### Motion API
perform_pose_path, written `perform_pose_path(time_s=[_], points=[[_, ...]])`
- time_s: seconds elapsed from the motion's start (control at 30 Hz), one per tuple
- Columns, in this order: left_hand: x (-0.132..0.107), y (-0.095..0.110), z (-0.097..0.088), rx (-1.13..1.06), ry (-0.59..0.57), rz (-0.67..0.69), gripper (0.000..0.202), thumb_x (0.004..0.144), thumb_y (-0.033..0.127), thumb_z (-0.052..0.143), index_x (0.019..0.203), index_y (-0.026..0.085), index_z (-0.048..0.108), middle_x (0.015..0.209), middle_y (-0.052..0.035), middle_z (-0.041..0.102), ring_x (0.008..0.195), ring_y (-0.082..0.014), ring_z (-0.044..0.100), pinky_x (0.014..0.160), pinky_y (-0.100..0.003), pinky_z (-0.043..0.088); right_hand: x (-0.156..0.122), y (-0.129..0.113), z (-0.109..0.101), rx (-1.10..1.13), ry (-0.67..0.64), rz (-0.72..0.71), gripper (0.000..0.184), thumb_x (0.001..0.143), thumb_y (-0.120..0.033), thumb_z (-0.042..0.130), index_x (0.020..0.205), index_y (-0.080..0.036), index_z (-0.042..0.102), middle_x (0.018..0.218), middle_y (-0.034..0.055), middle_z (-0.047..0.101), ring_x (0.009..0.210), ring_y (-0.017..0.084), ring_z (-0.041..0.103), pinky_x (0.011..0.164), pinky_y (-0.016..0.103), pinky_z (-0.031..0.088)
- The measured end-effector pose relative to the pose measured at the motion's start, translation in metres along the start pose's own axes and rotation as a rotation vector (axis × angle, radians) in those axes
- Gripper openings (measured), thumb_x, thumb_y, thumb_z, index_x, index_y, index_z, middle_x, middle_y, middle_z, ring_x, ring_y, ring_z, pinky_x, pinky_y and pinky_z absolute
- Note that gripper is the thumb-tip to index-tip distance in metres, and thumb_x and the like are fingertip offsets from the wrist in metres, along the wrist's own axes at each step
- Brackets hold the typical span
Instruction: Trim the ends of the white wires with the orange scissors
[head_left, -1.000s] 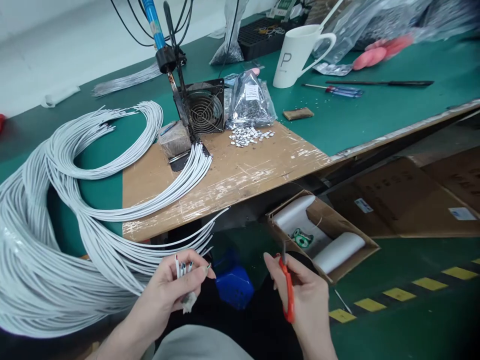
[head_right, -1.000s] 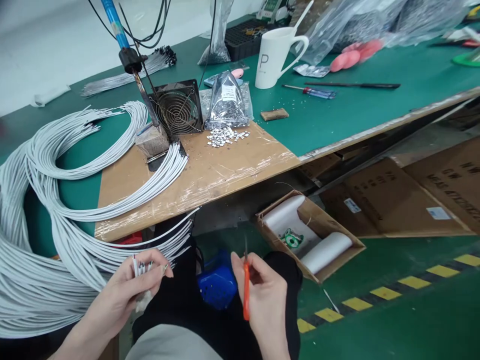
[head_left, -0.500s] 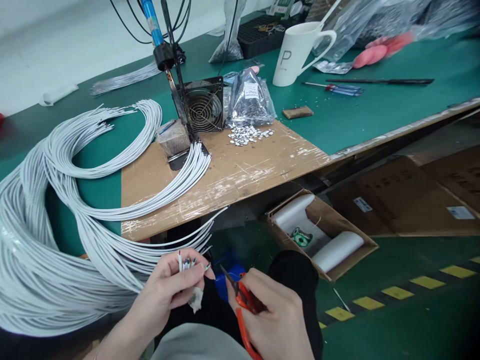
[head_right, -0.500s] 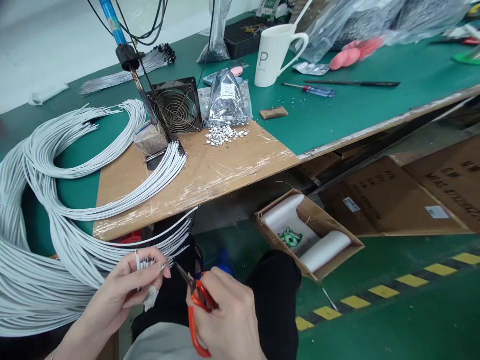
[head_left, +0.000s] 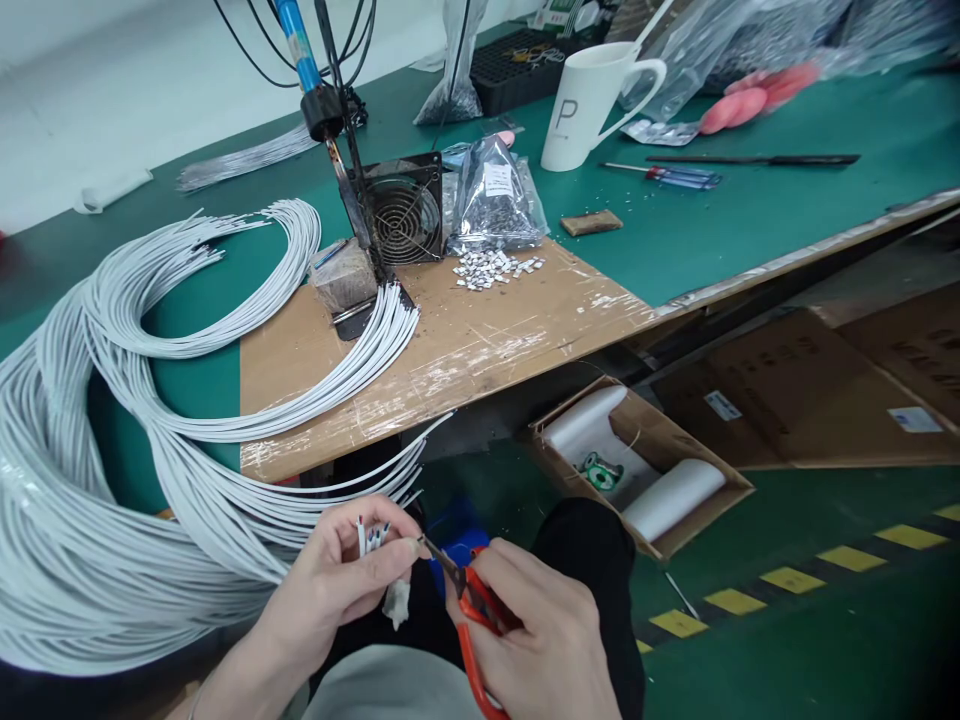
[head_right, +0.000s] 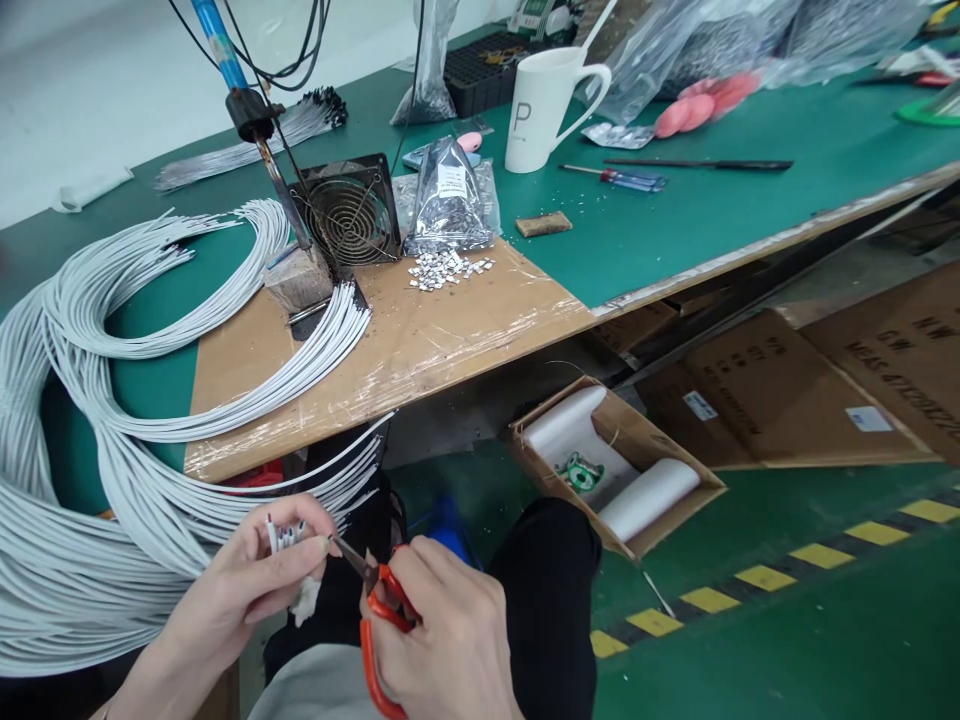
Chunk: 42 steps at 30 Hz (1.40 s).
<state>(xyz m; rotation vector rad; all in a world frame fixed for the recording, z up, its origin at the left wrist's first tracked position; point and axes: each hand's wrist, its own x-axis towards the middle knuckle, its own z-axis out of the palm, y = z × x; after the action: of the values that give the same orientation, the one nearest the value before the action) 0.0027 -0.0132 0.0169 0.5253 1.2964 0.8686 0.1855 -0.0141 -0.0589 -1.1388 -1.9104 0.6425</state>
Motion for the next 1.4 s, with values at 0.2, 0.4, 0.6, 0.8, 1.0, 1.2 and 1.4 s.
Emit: perform_pose_path(time_s=[0.2, 0.4, 0.6, 0.8, 1.0, 1.2, 1.4], points=[[0.000, -0.002, -0.002, 0.023, -0.046, 0.001, 0.039, 0.075, 0.050, 0.091, 0.080, 0.015, 0.074, 0.055, 0.0075, 0.047, 0.041, 0.0001, 0.014, 0.039, -0.018, 0.008, 0.000, 0.001, -0.001, -0.007, -0.007, -0.031, 0.032, 0.083, -0.007, 0.056, 0.065, -0.023, 0.035, 0.063, -0.0049, 0.036, 0.054, 0.010, 0.031, 0.049, 0.025, 0.028], [0.000, -0.002, -0.003, 0.037, -0.029, 0.007, 0.039, 0.075, 0.051, 0.091, 0.080, 0.016, 0.073, 0.056, 0.0082, 0.045, 0.041, 0.0000, 0.014, 0.040, -0.019, 0.007, -0.002, -0.001, 0.002, -0.022, -0.015, 0.008, 0.032, 0.083, -0.007, 0.054, 0.065, -0.023, 0.032, 0.060, -0.0051, 0.037, 0.052, 0.010, 0.032, 0.048, 0.024, 0.028], [-0.002, -0.007, 0.002, 0.135, 0.051, 0.122, 0.038, 0.077, 0.051, 0.089, 0.079, 0.017, 0.074, 0.056, 0.0078, 0.043, 0.047, -0.0040, 0.023, 0.045, -0.018, 0.016, -0.007, 0.000, 0.007, 0.016, 0.007, 0.043, 0.033, 0.083, -0.009, 0.054, 0.067, -0.023, 0.028, 0.059, -0.0056, 0.037, 0.051, 0.009, 0.033, 0.048, 0.023, 0.027], [-0.003, -0.014, 0.001, 0.274, 0.070, 0.230, 0.028, 0.087, 0.044, 0.082, 0.084, 0.017, 0.076, 0.061, 0.0036, 0.050, 0.054, -0.0097, 0.037, 0.051, -0.022, 0.028, -0.009, 0.002, 0.004, 0.007, -0.017, 0.041, 0.032, 0.082, -0.010, 0.056, 0.069, -0.023, 0.029, 0.060, -0.0057, 0.038, 0.050, 0.009, 0.034, 0.047, 0.024, 0.026], [-0.004, -0.016, -0.003, 0.367, 0.041, 0.240, 0.021, 0.092, 0.038, 0.076, 0.086, 0.018, 0.076, 0.062, 0.0043, 0.050, 0.052, -0.0092, 0.041, 0.051, -0.022, 0.030, -0.012, 0.003, 0.001, 0.043, -0.111, 0.097, 0.035, 0.084, -0.011, 0.057, 0.069, -0.023, 0.027, 0.060, -0.0061, 0.039, 0.051, 0.009, 0.036, 0.048, 0.024, 0.026], [-0.005, -0.017, -0.002, 0.404, 0.019, 0.231, 0.026, 0.094, 0.041, 0.074, 0.088, 0.017, 0.077, 0.062, 0.0036, 0.050, 0.053, -0.0099, 0.040, 0.051, -0.024, 0.028, -0.011, 0.005, -0.001, 0.116, -0.156, 0.119, 0.036, 0.086, -0.010, 0.055, 0.068, -0.023, 0.026, 0.059, -0.0070, 0.038, 0.050, 0.007, 0.036, 0.047, 0.022, 0.026], [-0.005, -0.018, -0.003, 0.430, -0.011, 0.255, 0.023, 0.096, 0.038, 0.071, 0.089, 0.017, 0.076, 0.062, 0.0040, 0.050, 0.055, -0.0103, 0.038, 0.052, -0.024, 0.027, -0.009, 0.004, -0.002, 0.148, -0.224, 0.142, 0.043, 0.088, -0.013, 0.057, 0.068, -0.023, 0.020, 0.059, -0.0074, 0.033, 0.050, 0.007, 0.032, 0.045, 0.021, 0.024]])
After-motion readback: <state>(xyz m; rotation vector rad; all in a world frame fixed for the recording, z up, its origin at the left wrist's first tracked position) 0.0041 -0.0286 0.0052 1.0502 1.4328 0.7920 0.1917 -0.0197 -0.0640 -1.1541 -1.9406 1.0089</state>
